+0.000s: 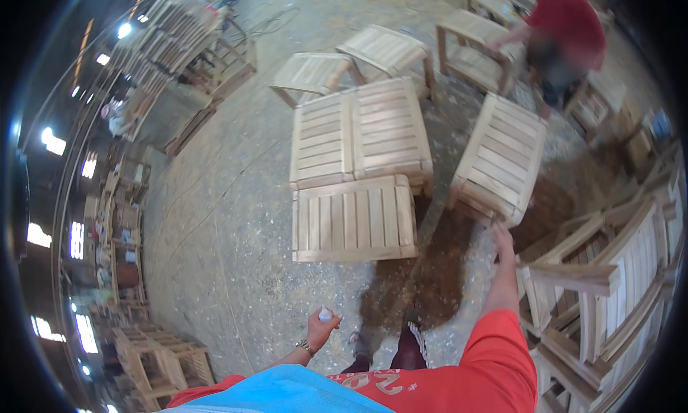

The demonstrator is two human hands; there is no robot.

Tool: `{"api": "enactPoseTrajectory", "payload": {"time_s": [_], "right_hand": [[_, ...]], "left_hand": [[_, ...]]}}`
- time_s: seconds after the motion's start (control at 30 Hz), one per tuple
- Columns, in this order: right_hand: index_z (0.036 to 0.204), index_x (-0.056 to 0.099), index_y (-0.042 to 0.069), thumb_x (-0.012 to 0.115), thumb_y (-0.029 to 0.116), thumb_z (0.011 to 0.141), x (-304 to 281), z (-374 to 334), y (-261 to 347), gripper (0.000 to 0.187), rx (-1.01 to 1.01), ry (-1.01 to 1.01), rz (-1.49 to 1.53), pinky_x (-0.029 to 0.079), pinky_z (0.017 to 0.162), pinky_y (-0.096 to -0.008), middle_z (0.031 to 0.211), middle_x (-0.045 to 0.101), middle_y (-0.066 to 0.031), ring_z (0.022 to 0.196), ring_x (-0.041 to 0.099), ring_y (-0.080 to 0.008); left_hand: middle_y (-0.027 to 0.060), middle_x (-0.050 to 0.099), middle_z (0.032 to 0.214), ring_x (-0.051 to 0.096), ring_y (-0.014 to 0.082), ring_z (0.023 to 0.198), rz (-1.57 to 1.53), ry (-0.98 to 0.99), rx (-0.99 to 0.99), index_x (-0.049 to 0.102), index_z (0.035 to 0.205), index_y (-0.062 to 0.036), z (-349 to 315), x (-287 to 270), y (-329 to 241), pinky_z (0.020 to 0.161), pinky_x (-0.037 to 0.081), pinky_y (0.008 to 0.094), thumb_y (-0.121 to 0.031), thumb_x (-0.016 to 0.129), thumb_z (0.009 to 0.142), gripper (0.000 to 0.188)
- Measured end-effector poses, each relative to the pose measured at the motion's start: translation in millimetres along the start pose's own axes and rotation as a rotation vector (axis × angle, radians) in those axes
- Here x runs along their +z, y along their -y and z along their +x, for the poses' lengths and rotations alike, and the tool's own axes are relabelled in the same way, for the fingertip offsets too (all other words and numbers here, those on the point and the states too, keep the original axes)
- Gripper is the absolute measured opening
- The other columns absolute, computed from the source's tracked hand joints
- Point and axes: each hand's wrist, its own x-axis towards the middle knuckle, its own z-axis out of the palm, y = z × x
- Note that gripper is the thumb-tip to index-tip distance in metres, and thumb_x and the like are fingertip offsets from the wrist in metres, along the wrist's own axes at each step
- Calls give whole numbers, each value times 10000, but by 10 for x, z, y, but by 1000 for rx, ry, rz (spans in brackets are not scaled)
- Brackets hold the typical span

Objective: The person applies liquid from a small nozzle bottle along the edges and joints of wooden stool pieces, spreading and smoothing it by hand across the surfaces while rotating the wooden parts.

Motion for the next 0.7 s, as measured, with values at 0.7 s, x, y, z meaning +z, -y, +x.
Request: {"api": "enactPoseTrajectory", "payload": {"time_s": [0.7], "right_hand": [[1114,681,66,658,267,889,4678,-4718,-746,302,-605,980,-1277,529,564,-337,810,691,-69,636,641,-165]], "left_hand": [[3,597,801,580,89,676,-530,-578,210,539,1081,-49,-4488,-2016,1912,588,486,268,-280,706,892,342]]}}
